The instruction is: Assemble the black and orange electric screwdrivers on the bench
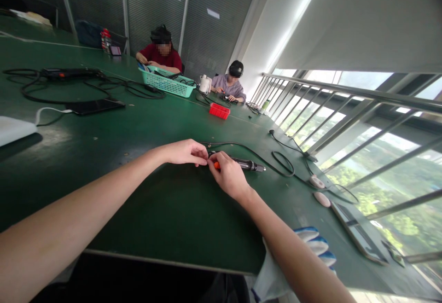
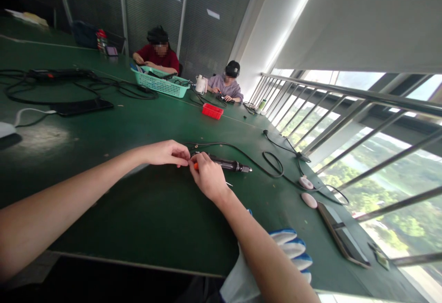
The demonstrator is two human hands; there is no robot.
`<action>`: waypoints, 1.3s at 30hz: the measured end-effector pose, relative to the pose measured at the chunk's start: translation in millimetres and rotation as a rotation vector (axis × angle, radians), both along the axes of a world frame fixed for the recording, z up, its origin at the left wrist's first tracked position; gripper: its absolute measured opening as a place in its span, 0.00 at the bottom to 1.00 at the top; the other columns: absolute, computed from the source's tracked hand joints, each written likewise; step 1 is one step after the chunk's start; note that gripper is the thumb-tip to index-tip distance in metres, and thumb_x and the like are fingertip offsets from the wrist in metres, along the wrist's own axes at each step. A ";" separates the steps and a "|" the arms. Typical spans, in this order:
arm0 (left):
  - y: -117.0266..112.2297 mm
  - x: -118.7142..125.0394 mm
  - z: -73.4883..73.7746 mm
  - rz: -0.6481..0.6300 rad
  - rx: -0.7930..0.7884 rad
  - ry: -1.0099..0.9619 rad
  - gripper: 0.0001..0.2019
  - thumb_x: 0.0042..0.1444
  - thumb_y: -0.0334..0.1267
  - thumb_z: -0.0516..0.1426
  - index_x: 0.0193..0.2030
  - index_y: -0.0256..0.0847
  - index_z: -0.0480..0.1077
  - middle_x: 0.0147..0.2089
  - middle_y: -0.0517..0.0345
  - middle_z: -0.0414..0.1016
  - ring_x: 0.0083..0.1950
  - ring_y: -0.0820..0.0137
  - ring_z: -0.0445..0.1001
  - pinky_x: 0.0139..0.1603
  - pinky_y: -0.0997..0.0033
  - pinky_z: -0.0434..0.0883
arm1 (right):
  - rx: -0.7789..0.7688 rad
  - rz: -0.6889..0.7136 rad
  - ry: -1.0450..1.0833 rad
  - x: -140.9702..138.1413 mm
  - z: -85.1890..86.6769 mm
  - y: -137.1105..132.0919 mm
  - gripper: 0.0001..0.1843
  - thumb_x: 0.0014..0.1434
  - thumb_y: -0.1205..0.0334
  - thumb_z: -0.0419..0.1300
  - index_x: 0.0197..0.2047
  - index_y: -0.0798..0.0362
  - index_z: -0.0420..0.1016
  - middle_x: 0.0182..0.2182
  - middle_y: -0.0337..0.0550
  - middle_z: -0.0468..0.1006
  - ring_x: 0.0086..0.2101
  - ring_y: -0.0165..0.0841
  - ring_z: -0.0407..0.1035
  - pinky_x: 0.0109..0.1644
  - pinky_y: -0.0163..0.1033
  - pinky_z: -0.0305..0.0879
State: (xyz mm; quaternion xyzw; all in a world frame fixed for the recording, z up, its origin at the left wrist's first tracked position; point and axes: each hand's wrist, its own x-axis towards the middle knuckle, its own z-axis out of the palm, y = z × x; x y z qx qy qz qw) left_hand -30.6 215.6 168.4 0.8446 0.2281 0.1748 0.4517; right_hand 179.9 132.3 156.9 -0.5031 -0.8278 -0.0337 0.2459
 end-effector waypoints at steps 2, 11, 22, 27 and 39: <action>1.4 0.5 -1.5 0.014 0.028 -0.019 0.15 0.59 0.50 0.61 0.44 0.40 0.75 0.35 0.57 0.79 0.35 0.69 0.76 0.38 0.72 0.70 | 0.012 0.003 0.010 0.8 0.3 0.2 0.08 0.71 0.57 0.53 0.43 0.50 0.70 0.41 0.42 0.77 0.36 0.34 0.74 0.38 0.36 0.65; 11.8 2.0 -15.1 0.300 0.408 -0.079 0.13 0.59 0.48 0.60 0.43 0.41 0.78 0.41 0.57 0.79 0.37 0.69 0.75 0.40 0.72 0.70 | 0.384 0.001 0.078 15.5 32.1 -14.1 0.11 0.67 0.64 0.51 0.51 0.52 0.65 0.49 0.52 0.71 0.48 0.42 0.67 0.51 0.48 0.66; 13.6 5.4 -25.6 0.337 0.279 -0.118 0.15 0.56 0.50 0.64 0.41 0.40 0.81 0.40 0.55 0.82 0.39 0.66 0.78 0.42 0.70 0.73 | 0.487 -0.031 0.362 27.5 29.4 -19.5 0.09 0.69 0.54 0.54 0.48 0.48 0.66 0.40 0.44 0.77 0.39 0.37 0.71 0.47 0.44 0.68; 15.0 4.9 -28.6 0.362 0.259 -0.131 0.15 0.54 0.50 0.65 0.39 0.41 0.81 0.40 0.55 0.82 0.39 0.66 0.79 0.43 0.69 0.73 | 0.323 -0.003 0.519 18.9 23.5 -16.4 0.12 0.70 0.50 0.53 0.51 0.47 0.63 0.44 0.44 0.81 0.42 0.36 0.76 0.49 0.43 0.71; 13.7 2.1 -27.9 0.329 0.198 -0.134 0.16 0.53 0.49 0.66 0.43 0.41 0.82 0.41 0.55 0.83 0.42 0.64 0.81 0.45 0.68 0.75 | 0.218 0.044 0.536 10.6 19.1 -15.3 0.11 0.69 0.52 0.55 0.50 0.47 0.64 0.44 0.43 0.80 0.44 0.35 0.76 0.51 0.41 0.72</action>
